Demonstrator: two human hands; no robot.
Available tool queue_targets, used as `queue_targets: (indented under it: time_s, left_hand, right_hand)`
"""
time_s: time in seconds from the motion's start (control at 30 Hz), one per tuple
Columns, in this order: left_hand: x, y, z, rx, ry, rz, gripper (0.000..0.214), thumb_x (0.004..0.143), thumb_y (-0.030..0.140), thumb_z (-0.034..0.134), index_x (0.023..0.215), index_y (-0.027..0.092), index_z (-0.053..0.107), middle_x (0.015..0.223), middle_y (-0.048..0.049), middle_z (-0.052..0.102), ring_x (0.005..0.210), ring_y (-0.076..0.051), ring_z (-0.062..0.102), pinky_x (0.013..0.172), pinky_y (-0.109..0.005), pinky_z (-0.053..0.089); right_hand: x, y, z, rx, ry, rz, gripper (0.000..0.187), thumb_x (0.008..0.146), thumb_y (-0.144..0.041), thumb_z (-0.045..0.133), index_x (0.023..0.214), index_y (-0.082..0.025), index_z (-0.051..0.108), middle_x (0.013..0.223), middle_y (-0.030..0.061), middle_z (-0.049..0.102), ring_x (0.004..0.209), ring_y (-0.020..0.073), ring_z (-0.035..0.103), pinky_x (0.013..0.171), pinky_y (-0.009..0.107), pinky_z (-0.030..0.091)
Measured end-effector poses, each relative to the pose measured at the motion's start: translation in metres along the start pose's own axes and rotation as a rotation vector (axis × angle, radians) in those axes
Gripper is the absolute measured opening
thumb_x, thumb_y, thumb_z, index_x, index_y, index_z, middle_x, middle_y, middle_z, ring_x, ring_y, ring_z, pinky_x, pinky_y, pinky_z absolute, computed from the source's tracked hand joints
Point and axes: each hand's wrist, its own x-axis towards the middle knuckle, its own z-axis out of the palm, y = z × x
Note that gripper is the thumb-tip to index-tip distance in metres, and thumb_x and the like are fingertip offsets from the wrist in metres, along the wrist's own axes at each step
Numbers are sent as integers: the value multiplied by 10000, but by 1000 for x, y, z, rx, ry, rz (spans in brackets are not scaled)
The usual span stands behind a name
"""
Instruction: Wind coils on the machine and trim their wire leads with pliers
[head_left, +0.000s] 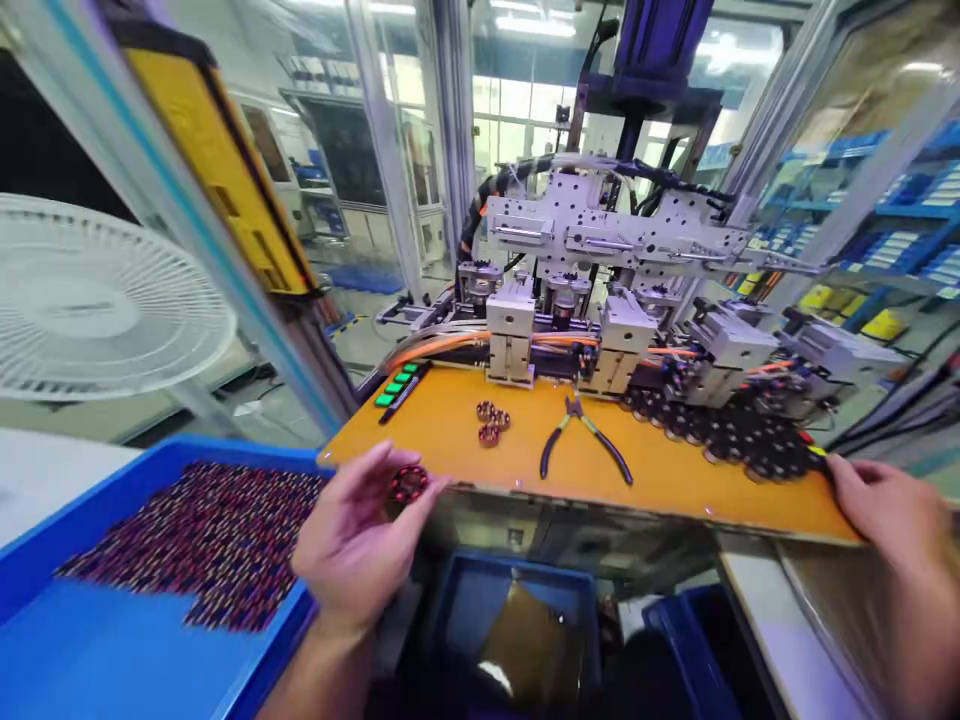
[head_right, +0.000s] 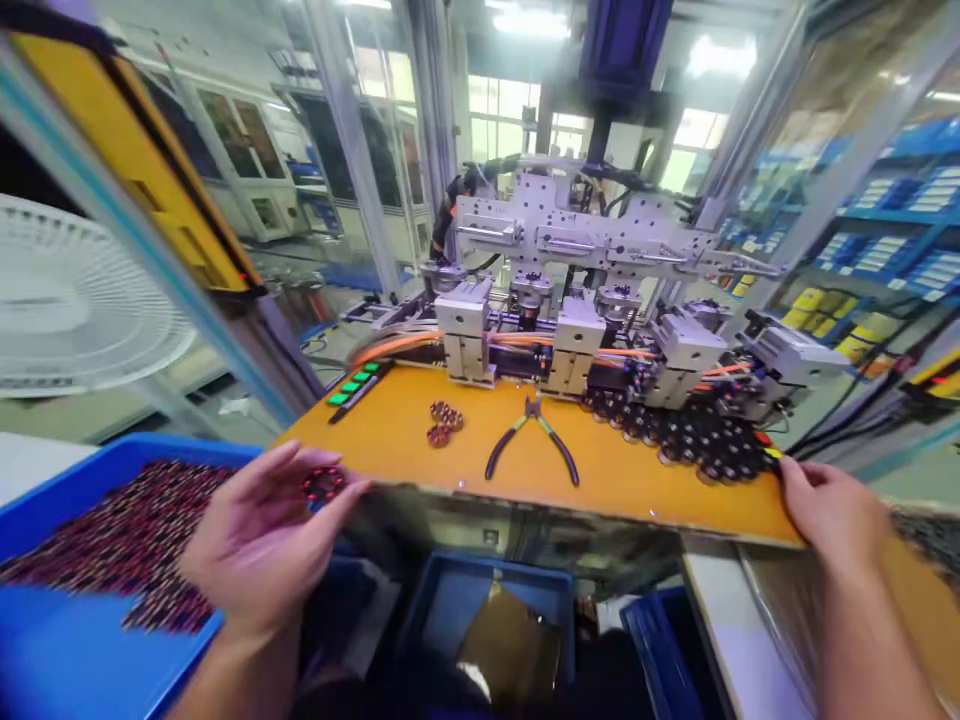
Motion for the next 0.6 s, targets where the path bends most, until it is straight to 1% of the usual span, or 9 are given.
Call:
queue_targets:
  time_s: [0.07,0.13,0.2,0.23,0.3,0.4,0.47,0.53,0.6]
  left_hand:
    - [-10,15,-2,-38,-120,-14,591,661,120,833,1204,233,629,960,-10,728,796,-141,711,741,-277,626]
    - [-17,20,-1,-68,-212,-70,528,677,179,823,1169,206,636,944,-24,718,777,-151,705,761,-322,619]
    - [-22,24,0,-58,-193,-122,466,681,224,810,1115,170,649,891,-32,707,745,-155,697,750,-336,612]
    - [-24,29,0,-62,-173,-128,464,701,241,792,1131,162,636,901,-41,702,766,-160,698,752,-338,609]
    - [-34,49,-7,-84,-158,-122,497,711,251,782,1169,158,610,919,-51,703,803,-165,701,756,-331,607]
    - [-63,97,-31,-125,-225,-97,539,710,220,790,1208,176,586,950,-49,720,818,-156,705,753,-306,610]
    - [-87,129,-50,-150,-287,-65,545,725,181,781,1229,184,573,971,-51,727,843,-156,711,767,-302,614]
    - [-109,154,-66,-176,-333,-21,556,743,135,765,1255,192,557,994,-57,727,887,-160,714,787,-295,615]
    - [-126,170,-80,-205,-362,12,595,742,95,759,1284,213,544,1010,-55,719,903,-157,714,786,-275,614]
  right_hand:
    - [-1,-23,-6,3,31,14,463,667,-428,692,326,-298,406,361,94,414,355,148,271,462,423,248]
    - [-10,-46,-13,46,87,-19,437,699,-415,668,372,-284,410,426,149,489,434,226,446,504,450,319]
    - [-33,-72,-23,129,155,-106,332,778,-414,605,514,-218,556,650,252,621,659,308,610,625,482,421]
    - [-51,-85,-31,182,171,-172,310,818,-408,570,618,-176,621,780,283,655,777,321,644,699,482,459]
    - [-98,-114,-53,296,145,-354,255,843,-365,580,837,-131,679,945,245,690,917,293,666,806,433,518]
    - [-184,-156,-104,455,47,-688,225,844,-318,667,1031,-194,663,1084,98,709,1030,210,667,931,346,539]
    - [-234,-176,-142,678,-26,-1030,274,885,-200,646,1155,-171,612,1193,143,664,1107,222,641,963,382,537]
    - [-268,-189,-174,762,-151,-1224,299,908,-147,619,1204,-128,576,1251,189,624,1115,209,634,935,340,552]
    - [-286,-194,-190,754,-251,-1328,275,933,-125,573,1205,-86,568,1273,220,603,1112,214,631,909,330,557]
